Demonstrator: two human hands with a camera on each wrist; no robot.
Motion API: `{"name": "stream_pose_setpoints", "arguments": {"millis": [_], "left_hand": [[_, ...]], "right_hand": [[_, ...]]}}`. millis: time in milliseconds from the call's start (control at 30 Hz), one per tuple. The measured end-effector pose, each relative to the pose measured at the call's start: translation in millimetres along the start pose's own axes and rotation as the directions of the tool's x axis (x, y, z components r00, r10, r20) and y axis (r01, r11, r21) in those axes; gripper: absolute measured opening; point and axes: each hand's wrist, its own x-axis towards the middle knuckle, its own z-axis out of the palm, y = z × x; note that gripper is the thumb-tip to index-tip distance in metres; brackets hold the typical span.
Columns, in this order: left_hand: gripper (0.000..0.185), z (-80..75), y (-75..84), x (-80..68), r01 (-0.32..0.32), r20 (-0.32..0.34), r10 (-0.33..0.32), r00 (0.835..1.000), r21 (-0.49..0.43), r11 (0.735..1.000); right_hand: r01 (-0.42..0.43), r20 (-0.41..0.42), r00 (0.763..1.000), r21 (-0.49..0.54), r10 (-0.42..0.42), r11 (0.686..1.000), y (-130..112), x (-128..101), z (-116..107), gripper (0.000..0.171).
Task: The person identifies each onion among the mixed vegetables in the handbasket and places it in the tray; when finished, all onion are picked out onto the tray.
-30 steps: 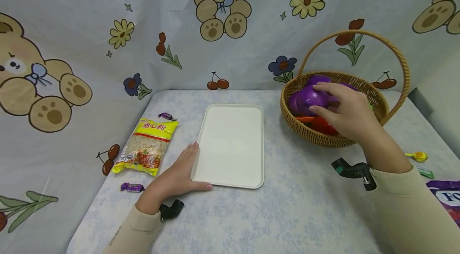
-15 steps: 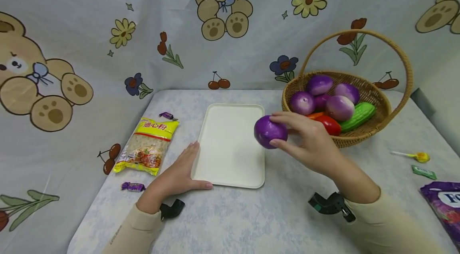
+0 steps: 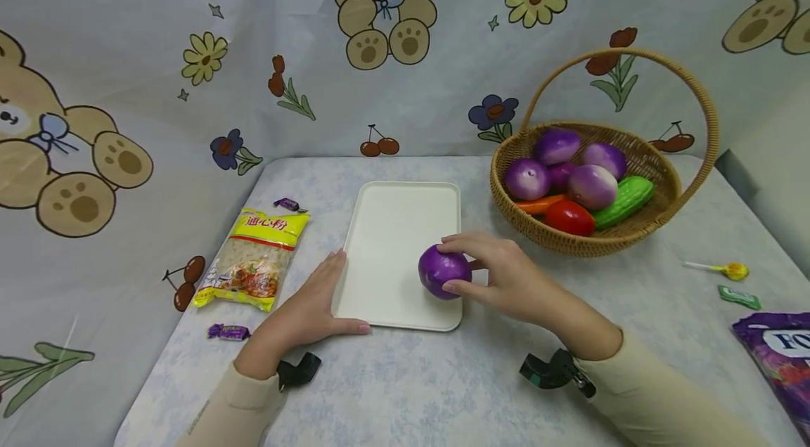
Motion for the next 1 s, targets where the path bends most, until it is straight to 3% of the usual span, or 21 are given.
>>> {"name": "stream_pose_setpoints", "arguments": {"millis": [300, 500, 633, 833, 1000], "left_hand": [[0.148, 0.7, -5.6, -0.1, -0.015, -0.005, 0.015, 1.0, 0.023, 1.0], [0.148, 0.5, -5.3, 0.4, -0.023, -0.006, 0.023, 1.0, 0.026, 0.999], [0.147, 0.2, -4.5, 0.1, -0.033, -0.011, 0.034, 0.999, 0.03, 0.999], [0.147, 0.6, -3.8, -0.8, -0.041, -0.015, 0.041, 0.999, 0.033, 0.999], [0.146, 0.1, -3.1, -1.3, -0.037, -0.011, 0.037, 0.999, 0.034, 0.999]], "right_hand": [[0.051, 0.102, 0.994, -0.115, -0.04, 0.992, 5, -1, 15, 0.048], [-0.008, 0.153, 0.988, -0.143, 0.03, 0.99, 4, -2, 15, 0.045], [-0.039, 0.14, 0.988, -0.153, 0.061, 0.988, 1, -2, 9, 0.046], [0.0, 0.064, 0.998, -0.151, 0.01, 0.989, 0, -1, -1, 0.045], [-0.016, 0.032, 0.999, -0.21, 0.023, 0.978, -4, -2, -10, 0.045]]}}
